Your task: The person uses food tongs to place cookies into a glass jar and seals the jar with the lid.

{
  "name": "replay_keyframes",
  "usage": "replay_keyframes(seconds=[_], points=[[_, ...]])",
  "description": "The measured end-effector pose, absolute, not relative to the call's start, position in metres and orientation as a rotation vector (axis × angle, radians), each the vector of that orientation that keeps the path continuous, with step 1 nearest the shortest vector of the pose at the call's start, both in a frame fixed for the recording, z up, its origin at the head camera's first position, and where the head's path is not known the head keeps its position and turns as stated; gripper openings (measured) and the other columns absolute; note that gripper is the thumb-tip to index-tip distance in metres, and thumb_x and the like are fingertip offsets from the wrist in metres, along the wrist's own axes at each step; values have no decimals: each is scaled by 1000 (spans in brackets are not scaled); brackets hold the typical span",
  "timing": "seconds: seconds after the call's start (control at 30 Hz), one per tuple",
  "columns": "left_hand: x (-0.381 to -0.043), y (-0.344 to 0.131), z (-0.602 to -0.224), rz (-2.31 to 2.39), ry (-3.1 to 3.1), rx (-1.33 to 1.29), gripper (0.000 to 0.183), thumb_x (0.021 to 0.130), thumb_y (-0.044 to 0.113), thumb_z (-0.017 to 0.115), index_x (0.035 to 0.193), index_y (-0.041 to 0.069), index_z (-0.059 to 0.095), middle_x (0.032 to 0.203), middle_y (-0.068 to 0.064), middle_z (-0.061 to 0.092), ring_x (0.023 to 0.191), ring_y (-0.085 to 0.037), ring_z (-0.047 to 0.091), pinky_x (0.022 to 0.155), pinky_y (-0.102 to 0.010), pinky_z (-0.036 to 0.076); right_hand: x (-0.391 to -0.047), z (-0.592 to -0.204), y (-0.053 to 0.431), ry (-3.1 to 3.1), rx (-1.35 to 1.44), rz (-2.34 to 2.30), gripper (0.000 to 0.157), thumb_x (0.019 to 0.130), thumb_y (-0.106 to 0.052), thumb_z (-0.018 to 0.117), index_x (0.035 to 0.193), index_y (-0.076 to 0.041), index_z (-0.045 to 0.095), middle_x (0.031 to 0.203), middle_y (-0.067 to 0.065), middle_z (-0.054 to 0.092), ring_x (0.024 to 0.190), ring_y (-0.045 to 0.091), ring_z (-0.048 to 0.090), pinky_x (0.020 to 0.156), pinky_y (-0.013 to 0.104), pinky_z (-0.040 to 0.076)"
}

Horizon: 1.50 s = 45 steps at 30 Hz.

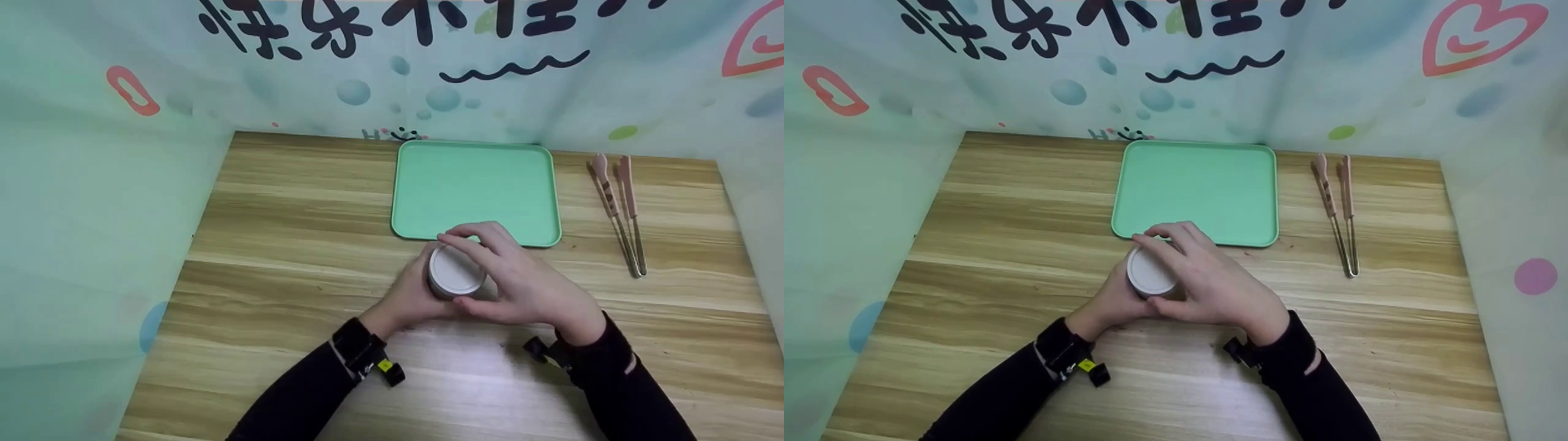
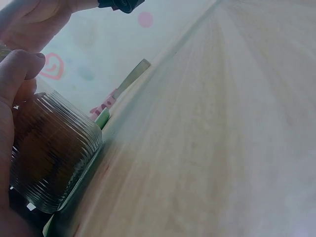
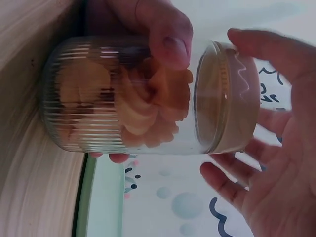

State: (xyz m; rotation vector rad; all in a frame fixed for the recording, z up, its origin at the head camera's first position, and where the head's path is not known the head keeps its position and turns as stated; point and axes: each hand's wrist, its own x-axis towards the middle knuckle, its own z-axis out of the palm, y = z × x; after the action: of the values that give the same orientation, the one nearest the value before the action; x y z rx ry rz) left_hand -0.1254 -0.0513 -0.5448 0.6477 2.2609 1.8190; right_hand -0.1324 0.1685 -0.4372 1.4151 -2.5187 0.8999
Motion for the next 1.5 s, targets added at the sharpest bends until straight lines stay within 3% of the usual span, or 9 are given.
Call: replay_keyframes(seconds=[0.27, 0.5, 0.77, 1.07, 1.23, 1.5], points=[[-126, -51, -547, 1849, 2233, 662, 107, 71, 34, 100, 157, 31, 38, 149, 3, 60, 137, -14, 58, 121, -37, 47, -133, -438, 171, -2579, 1439, 907, 81, 92, -36, 81, 161, -16, 45, 154, 4, 51, 143, 21, 48, 118, 35, 45], [-126, -50, -546, 1800, 2298, 640, 104, 69, 37, 101, 155, 29, 43, 150, 6, 60, 137, -12, 58, 121, -37, 46, -133, -438, 169, -2619, 1366, 899, 81, 90, -45, 84, 158, -17, 50, 147, 11, 53, 136, 27, 50, 108, 46, 52], [-126, -51, -546, 1771, 2316, 660, 109, 70, 32, 99, 159, 26, 38, 153, 0, 58, 141, -15, 56, 124, -36, 44, -128, -443, 163, -2704, 1171, 850, 83, 85, -60, 84, 153, -23, 56, 138, 7, 51, 132, 21, 47, 104, 41, 56], [-127, -50, -547, 1847, 2247, 702, 108, 72, 34, 101, 160, 24, 38, 149, 3, 60, 137, -14, 58, 120, -37, 47, -135, -443, 167, -2549, 1437, 921, 88, 86, -39, 83, 161, -19, 44, 159, 9, 46, 148, 23, 43, 117, 44, 47], [-127, -52, -548, 1854, 2241, 689, 108, 73, 33, 100, 160, 30, 35, 150, 3, 59, 138, -13, 58, 121, -36, 47, -135, -441, 168, -2573, 1443, 965, 85, 84, -36, 84, 159, -16, 48, 154, 6, 52, 143, 22, 49, 117, 43, 48], [-126, -52, -547, 1814, 2281, 687, 106, 71, 36, 100, 157, 27, 40, 149, 1, 60, 138, -14, 57, 122, -36, 46, -130, -439, 167, -2633, 1293, 972, 80, 82, -39, 88, 152, -15, 55, 143, 7, 55, 134, 22, 50, 108, 41, 51]])
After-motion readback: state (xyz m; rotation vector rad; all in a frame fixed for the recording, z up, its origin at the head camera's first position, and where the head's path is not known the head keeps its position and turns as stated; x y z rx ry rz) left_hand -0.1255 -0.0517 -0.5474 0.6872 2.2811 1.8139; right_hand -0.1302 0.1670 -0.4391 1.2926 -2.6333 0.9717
